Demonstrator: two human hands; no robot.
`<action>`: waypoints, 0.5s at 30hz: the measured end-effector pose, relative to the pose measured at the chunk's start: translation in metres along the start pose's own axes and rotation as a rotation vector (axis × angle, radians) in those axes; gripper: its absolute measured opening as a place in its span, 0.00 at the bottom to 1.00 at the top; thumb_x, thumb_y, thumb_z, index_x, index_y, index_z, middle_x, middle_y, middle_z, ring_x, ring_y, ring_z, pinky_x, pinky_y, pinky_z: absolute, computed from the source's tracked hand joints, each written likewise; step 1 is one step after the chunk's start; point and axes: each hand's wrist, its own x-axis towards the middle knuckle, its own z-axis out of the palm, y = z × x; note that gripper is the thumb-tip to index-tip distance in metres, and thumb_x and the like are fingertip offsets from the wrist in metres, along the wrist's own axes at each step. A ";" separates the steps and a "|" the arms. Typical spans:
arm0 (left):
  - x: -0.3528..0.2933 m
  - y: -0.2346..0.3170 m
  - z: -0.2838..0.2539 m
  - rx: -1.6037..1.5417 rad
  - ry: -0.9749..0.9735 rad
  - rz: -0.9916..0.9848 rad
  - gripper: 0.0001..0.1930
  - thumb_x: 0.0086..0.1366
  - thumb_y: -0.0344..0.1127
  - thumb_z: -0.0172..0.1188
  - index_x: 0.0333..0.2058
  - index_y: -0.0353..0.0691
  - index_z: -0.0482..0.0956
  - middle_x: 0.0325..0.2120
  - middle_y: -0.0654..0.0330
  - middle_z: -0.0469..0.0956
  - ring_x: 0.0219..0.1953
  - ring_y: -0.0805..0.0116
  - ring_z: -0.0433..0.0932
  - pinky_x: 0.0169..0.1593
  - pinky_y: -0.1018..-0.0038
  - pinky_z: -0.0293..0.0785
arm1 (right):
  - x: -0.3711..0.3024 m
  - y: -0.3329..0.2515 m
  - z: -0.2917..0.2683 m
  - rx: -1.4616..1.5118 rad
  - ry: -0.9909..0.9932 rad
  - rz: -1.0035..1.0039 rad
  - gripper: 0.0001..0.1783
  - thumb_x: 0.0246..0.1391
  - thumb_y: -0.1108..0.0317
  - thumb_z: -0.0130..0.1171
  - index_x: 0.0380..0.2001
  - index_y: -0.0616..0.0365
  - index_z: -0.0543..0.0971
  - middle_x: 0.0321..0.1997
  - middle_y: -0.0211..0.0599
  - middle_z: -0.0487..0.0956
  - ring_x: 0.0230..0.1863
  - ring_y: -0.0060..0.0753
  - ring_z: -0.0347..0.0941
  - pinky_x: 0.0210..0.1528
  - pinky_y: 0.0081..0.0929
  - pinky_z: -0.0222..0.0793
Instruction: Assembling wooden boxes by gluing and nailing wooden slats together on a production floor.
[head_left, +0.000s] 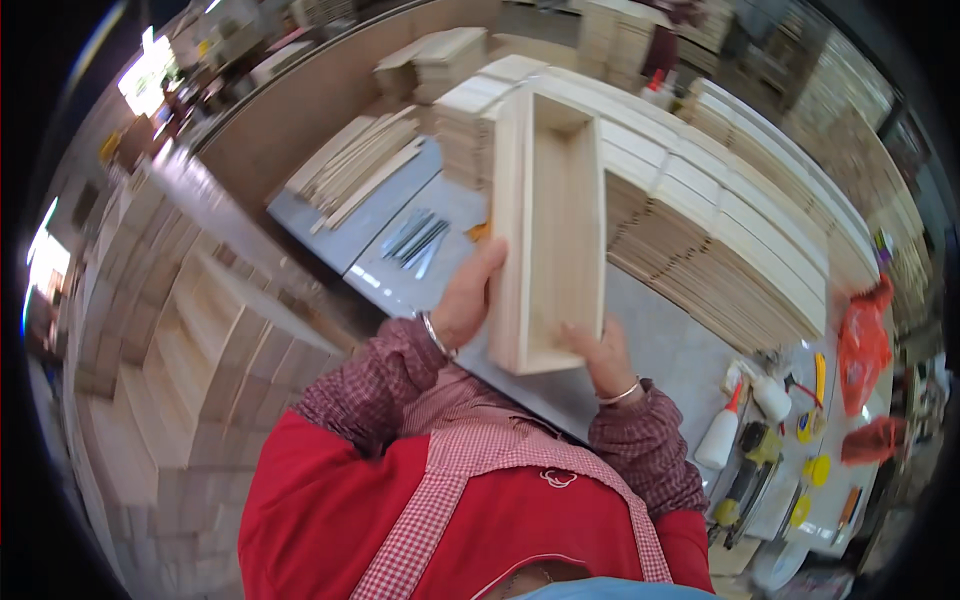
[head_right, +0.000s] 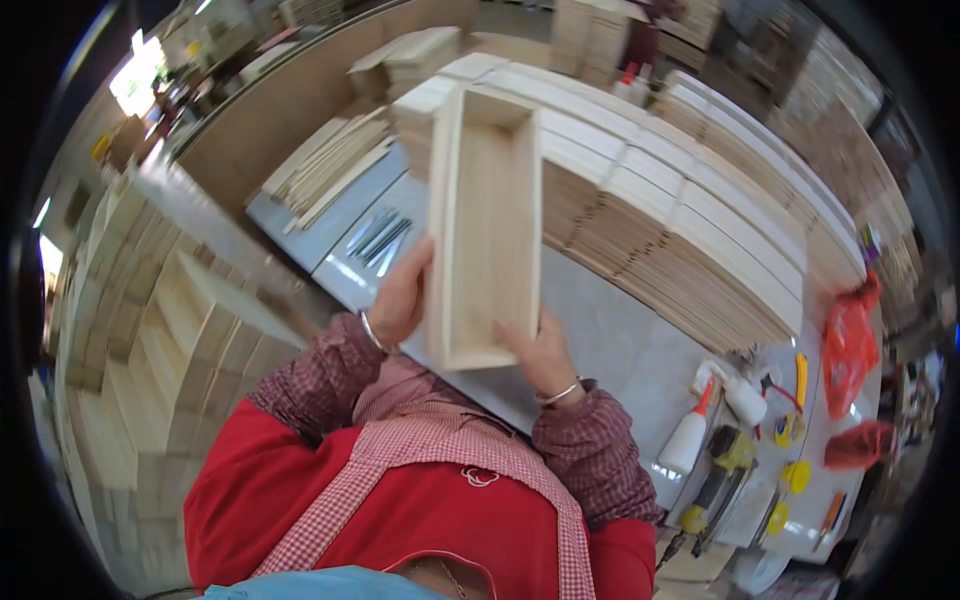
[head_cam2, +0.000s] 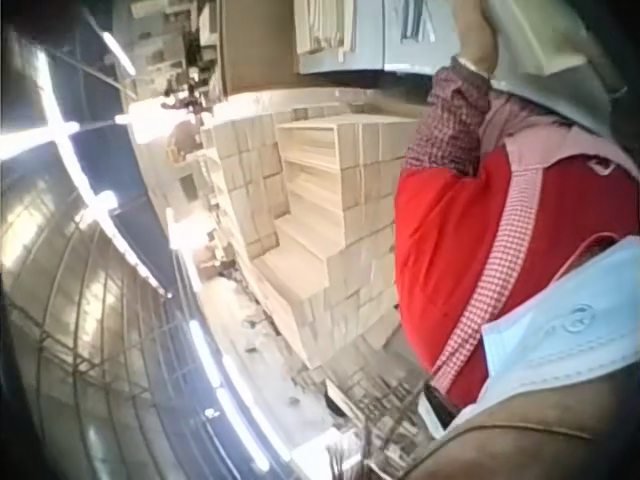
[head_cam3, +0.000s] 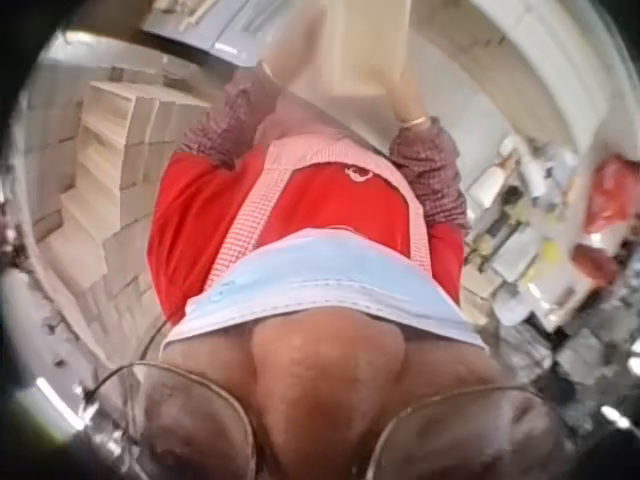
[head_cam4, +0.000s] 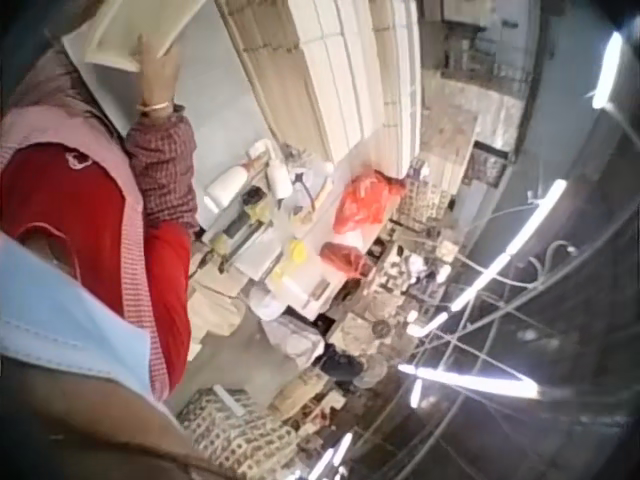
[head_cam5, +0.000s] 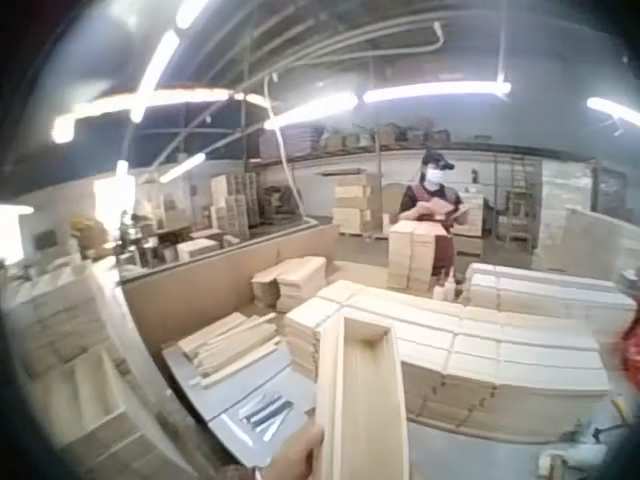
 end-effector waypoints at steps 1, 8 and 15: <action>-0.007 0.005 -0.008 0.309 0.069 0.373 0.31 0.57 0.37 0.59 0.57 0.35 0.61 0.53 0.52 0.67 0.53 0.60 0.67 0.57 0.68 0.61 | 0.005 -0.001 0.003 -0.054 0.031 0.012 0.25 0.49 0.67 0.58 0.50 0.66 0.69 0.40 0.42 0.76 0.35 0.31 0.71 0.39 0.25 0.69; -0.111 0.036 -0.014 1.903 0.034 1.079 0.16 0.52 0.37 0.60 0.40 0.38 0.73 0.40 0.57 0.74 0.48 0.62 0.71 0.63 0.57 0.55 | 0.035 -0.046 0.076 -0.197 -0.126 -0.113 0.25 0.55 0.65 0.53 0.54 0.64 0.67 0.47 0.44 0.74 0.43 0.30 0.69 0.44 0.25 0.66; -0.178 0.074 -0.106 2.156 0.551 0.943 0.06 0.51 0.30 0.57 0.22 0.44 0.67 0.19 0.64 0.69 0.31 0.69 0.73 0.64 0.62 0.57 | 0.047 -0.064 0.133 -0.130 -0.420 -0.389 0.26 0.57 0.67 0.52 0.58 0.62 0.65 0.50 0.42 0.73 0.45 0.33 0.70 0.47 0.26 0.67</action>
